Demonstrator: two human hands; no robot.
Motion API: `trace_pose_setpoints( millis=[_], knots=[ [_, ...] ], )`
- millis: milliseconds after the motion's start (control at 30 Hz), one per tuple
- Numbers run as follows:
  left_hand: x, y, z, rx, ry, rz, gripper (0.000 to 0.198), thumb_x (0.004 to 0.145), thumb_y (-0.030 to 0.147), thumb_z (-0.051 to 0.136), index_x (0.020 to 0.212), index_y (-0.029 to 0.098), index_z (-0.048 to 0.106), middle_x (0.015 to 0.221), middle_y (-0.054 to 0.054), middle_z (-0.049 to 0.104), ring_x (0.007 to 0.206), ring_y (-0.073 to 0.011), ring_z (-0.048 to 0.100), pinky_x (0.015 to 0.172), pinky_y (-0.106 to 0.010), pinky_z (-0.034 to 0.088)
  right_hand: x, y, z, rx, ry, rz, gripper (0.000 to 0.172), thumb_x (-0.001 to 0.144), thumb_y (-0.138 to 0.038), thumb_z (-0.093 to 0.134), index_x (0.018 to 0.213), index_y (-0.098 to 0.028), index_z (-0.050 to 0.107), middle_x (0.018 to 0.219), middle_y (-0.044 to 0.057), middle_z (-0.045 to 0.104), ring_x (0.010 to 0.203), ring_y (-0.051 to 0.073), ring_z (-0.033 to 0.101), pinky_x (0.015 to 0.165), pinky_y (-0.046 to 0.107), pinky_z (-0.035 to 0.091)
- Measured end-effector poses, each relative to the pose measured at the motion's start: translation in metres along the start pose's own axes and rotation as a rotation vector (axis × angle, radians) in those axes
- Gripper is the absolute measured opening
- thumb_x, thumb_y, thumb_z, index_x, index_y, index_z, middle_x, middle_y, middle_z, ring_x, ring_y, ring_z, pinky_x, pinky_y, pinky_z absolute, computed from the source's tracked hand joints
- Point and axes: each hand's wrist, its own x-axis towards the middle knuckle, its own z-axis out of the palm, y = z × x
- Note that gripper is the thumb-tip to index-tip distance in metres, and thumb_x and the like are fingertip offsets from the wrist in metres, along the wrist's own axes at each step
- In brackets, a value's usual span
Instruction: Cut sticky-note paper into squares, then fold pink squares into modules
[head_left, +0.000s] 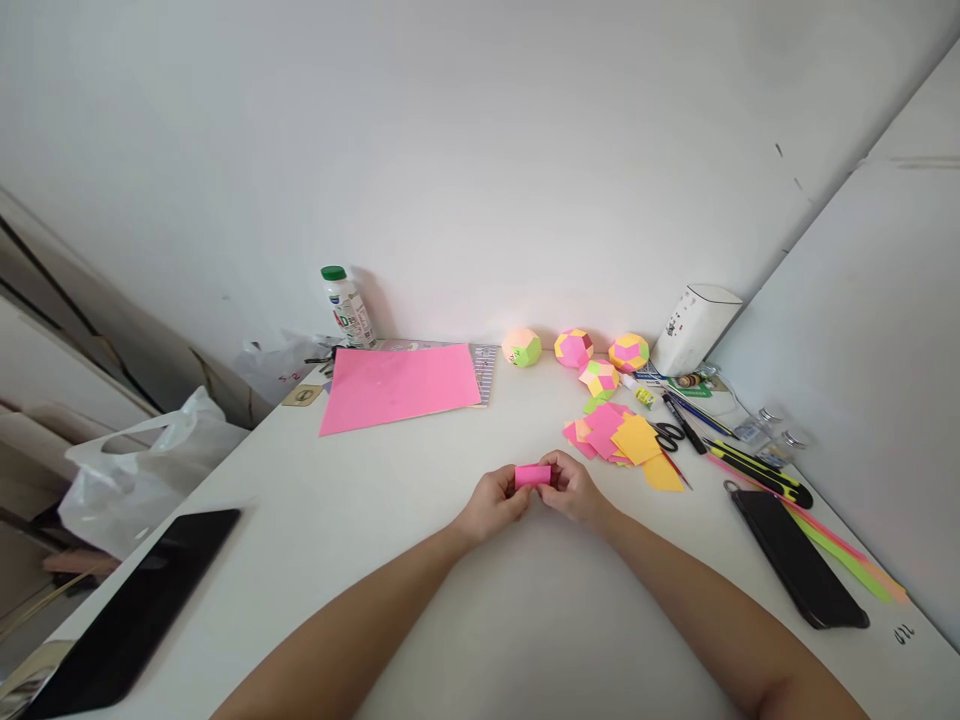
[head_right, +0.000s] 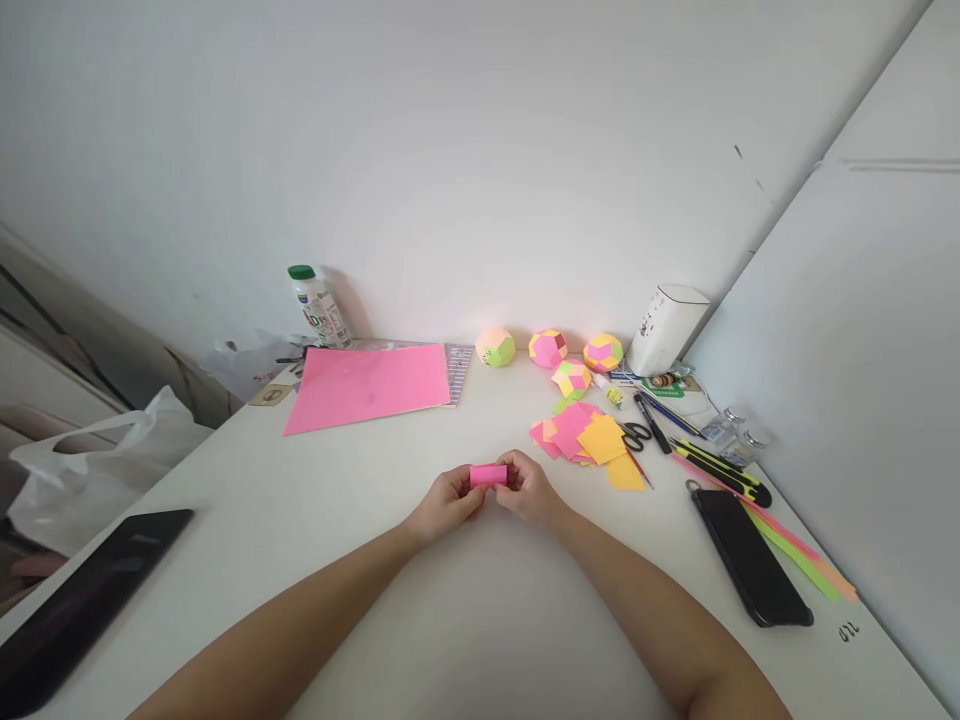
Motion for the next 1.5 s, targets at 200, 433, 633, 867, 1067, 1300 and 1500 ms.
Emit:
trace_pose_setpoints(
  millis=[200,433,633,867,1067,1300,1500],
  knots=[
    [-0.001,0.004,-0.001,-0.072,0.034,-0.006,0.016,0.077,0.032,0.055,0.081,0.016,0.053,0.054,0.005,0.051,0.047,-0.0094,0.044,0.048,-0.023,0.034,0.003,0.001,-0.004,0.086,0.003,-0.017,0.021,0.067,-0.019,0.062,0.082,-0.021,0.048,0.065,-0.005,0.053,0.052,0.009,0.046,0.048,0.022,0.039],
    [0.0,0.003,-0.002,-0.101,0.033,-0.011,0.017,0.078,0.032,0.055,0.084,0.015,0.054,0.054,0.005,0.051,0.046,-0.0089,0.045,0.047,-0.022,0.034,0.003,0.002,-0.006,0.105,-0.022,-0.06,0.015,0.072,-0.019,0.061,0.084,-0.02,0.051,0.065,-0.005,0.053,0.054,0.009,0.047,0.049,0.023,0.041],
    [-0.001,0.006,-0.002,-0.076,-0.002,-0.002,0.014,0.078,0.028,0.055,0.085,0.015,0.056,0.055,0.005,0.052,0.047,-0.0089,0.044,0.047,-0.022,0.033,0.003,0.002,-0.005,0.051,-0.06,-0.021,0.02,0.071,-0.02,0.063,0.089,-0.019,0.057,0.065,-0.004,0.054,0.055,0.01,0.048,0.052,0.024,0.041],
    [0.001,0.003,-0.002,-0.128,0.051,-0.02,0.008,0.072,0.023,0.055,0.074,0.018,0.049,0.056,0.005,0.052,0.047,-0.0084,0.047,0.047,-0.022,0.035,0.005,-0.001,-0.005,0.089,0.016,-0.003,0.018,0.067,-0.021,0.063,0.083,-0.019,0.056,0.061,-0.005,0.054,0.053,0.01,0.048,0.05,0.025,0.04],
    [0.002,-0.003,-0.004,-0.221,0.113,0.025,0.013,0.076,0.027,0.054,0.072,0.019,0.045,0.057,0.004,0.054,0.048,-0.0088,0.05,0.049,-0.022,0.038,0.006,-0.001,-0.007,0.101,0.059,-0.011,0.018,0.068,-0.022,0.065,0.084,-0.018,0.058,0.063,-0.004,0.054,0.052,0.01,0.049,0.048,0.024,0.041],
    [0.003,-0.002,-0.004,-0.286,0.044,0.066,0.034,0.085,0.051,0.048,0.087,0.017,0.051,0.07,-0.001,0.061,0.051,-0.0098,0.053,0.05,-0.023,0.04,0.003,0.002,-0.006,-0.001,0.036,-0.052,0.015,0.073,-0.023,0.063,0.087,-0.019,0.06,0.064,-0.003,0.055,0.055,0.011,0.049,0.051,0.025,0.041],
    [0.004,-0.002,-0.006,-0.29,0.014,0.061,0.036,0.086,0.05,0.046,0.077,0.016,0.052,0.066,-0.002,0.062,0.051,-0.0112,0.053,0.052,-0.025,0.038,0.002,0.001,-0.005,-0.034,0.008,-0.059,0.015,0.073,-0.024,0.063,0.086,-0.019,0.061,0.066,-0.004,0.054,0.055,0.01,0.047,0.051,0.025,0.039]
  ],
)
